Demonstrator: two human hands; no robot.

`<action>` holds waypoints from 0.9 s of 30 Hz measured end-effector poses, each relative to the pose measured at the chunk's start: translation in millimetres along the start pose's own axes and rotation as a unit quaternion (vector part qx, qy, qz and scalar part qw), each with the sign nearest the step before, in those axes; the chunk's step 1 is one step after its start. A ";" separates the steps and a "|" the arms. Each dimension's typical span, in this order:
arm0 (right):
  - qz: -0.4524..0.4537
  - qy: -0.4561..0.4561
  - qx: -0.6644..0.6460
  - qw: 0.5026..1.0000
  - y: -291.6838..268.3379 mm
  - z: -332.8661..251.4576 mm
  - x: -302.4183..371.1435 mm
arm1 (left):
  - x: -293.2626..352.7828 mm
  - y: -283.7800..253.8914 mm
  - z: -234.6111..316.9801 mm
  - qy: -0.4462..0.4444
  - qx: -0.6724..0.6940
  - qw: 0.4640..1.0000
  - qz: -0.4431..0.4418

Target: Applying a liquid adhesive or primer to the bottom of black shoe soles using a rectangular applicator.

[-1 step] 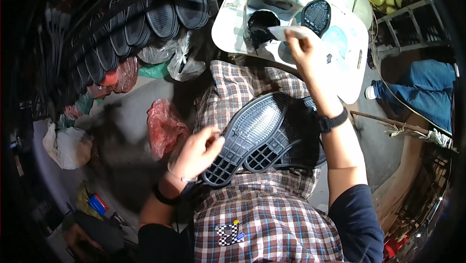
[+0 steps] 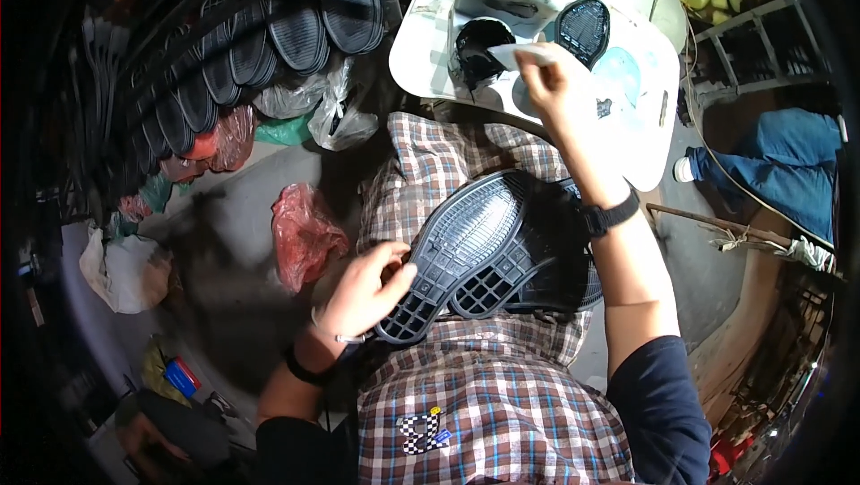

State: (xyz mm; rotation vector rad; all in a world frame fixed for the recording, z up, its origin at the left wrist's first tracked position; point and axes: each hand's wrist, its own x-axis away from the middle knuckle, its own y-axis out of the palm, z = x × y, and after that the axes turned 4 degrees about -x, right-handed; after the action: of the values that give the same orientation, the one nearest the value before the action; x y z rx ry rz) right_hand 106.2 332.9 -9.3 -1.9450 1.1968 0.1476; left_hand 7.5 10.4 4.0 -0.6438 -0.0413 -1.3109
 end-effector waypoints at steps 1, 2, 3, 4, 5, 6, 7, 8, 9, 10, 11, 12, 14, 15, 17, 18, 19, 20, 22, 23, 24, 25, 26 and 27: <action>-0.017 -0.024 0.028 0.999 7.0 -2.8 -6.1 | 6.0 2.3 -2.6 0.039 -0.015 0.999 0.018; -0.034 -0.047 0.057 0.997 11.8 -3.8 -11.9 | 9.7 4.5 -7.0 0.078 -0.030 0.996 0.036; -0.062 -0.081 0.062 0.993 18.7 2.9 -16.9 | 10.3 4.3 -6.6 0.070 -0.001 0.997 0.029; -0.090 -0.114 0.069 0.987 23.9 7.7 -18.9 | 9.1 3.3 -4.6 0.069 -0.002 0.997 0.030; -0.110 -0.066 0.090 0.988 27.3 10.9 -15.0 | 6.4 1.3 -0.7 0.028 0.014 0.999 -0.017; -0.112 -0.068 0.086 0.988 27.1 10.5 -17.2 | 4.8 -0.6 6.3 -0.015 0.030 0.998 -0.062; -0.082 -0.071 0.046 0.993 25.0 11.6 -19.4 | 4.9 0.1 14.5 -0.028 0.038 0.996 -0.076; -0.052 -0.072 0.006 0.996 23.4 13.1 -20.6 | 3.9 1.2 13.0 0.023 0.041 0.996 -0.077; -0.033 -0.011 -0.004 0.999 21.2 15.0 -19.0 | 3.1 5.6 6.9 0.031 0.095 0.991 -0.091; -0.033 -0.011 -0.005 0.999 22.5 14.8 -17.9 | 3.2 9.3 -1.2 0.039 0.149 0.983 -0.104; -0.078 0.059 -0.049 0.994 25.5 15.9 -16.1 | 4.9 11.8 -9.6 0.015 0.221 0.970 -0.103; -0.119 0.130 -0.088 0.980 28.1 20.3 -12.8 | 2.9 9.6 -6.0 -0.008 0.291 0.951 -0.105; -0.013 0.147 -0.169 0.975 32.2 36.0 -8.5 | 9.8 -0.2 9.0 -0.113 0.534 0.832 -0.098; -0.035 0.151 -0.187 0.970 34.7 40.3 -5.6 | 12.2 -1.3 7.0 -0.107 0.572 0.810 -0.070; -0.052 0.156 -0.202 0.965 32.6 45.1 -4.2 | 19.0 2.8 -15.6 -0.135 0.668 0.729 -0.072; -0.045 0.224 -0.273 0.935 32.8 44.5 -4.6 | 16.2 2.9 -23.0 -0.124 0.711 0.683 -0.116; -0.038 0.289 -0.341 0.894 32.8 44.3 -5.3 | 15.7 6.5 -26.9 -0.097 0.715 0.684 -0.109; -0.017 0.279 -0.327 0.903 33.6 48.7 -5.8 | 12.5 10.8 -29.1 -0.070 0.718 0.685 -0.101; -0.099 0.320 -0.360 0.871 23.9 34.1 -5.2 | 7.1 23.0 -42.4 -0.056 0.771 0.626 -0.101; -0.122 0.354 -0.403 0.835 14.1 20.4 -5.2 | 2.2 30.7 -47.8 -0.049 0.773 0.626 -0.084; -0.116 0.376 -0.438 0.808 4.2 8.4 -4.8 | -3.8 34.2 -49.6 -0.025 0.768 0.632 -0.101; -0.092 0.348 -0.465 0.809 -3.8 -6.2 -2.6 | -4.3 36.4 -55.8 -0.046 0.763 0.640 -0.081; -0.067 0.318 -0.488 0.810 -12.4 -20.1 2.1 | -4.2 39.2 -61.4 -0.066 0.758 0.646 -0.064; -0.053 0.294 -0.493 0.817 -15.1 -32.3 10.6 | -2.4 41.0 -62.7 -0.074 0.753 0.652 -0.049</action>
State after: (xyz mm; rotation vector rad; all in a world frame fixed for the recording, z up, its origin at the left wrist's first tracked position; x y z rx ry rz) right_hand 113.9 306.2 15.4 -3.1311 1.5702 0.1180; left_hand 23.6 -11.8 -65.7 0.7314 -1.1978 -0.8785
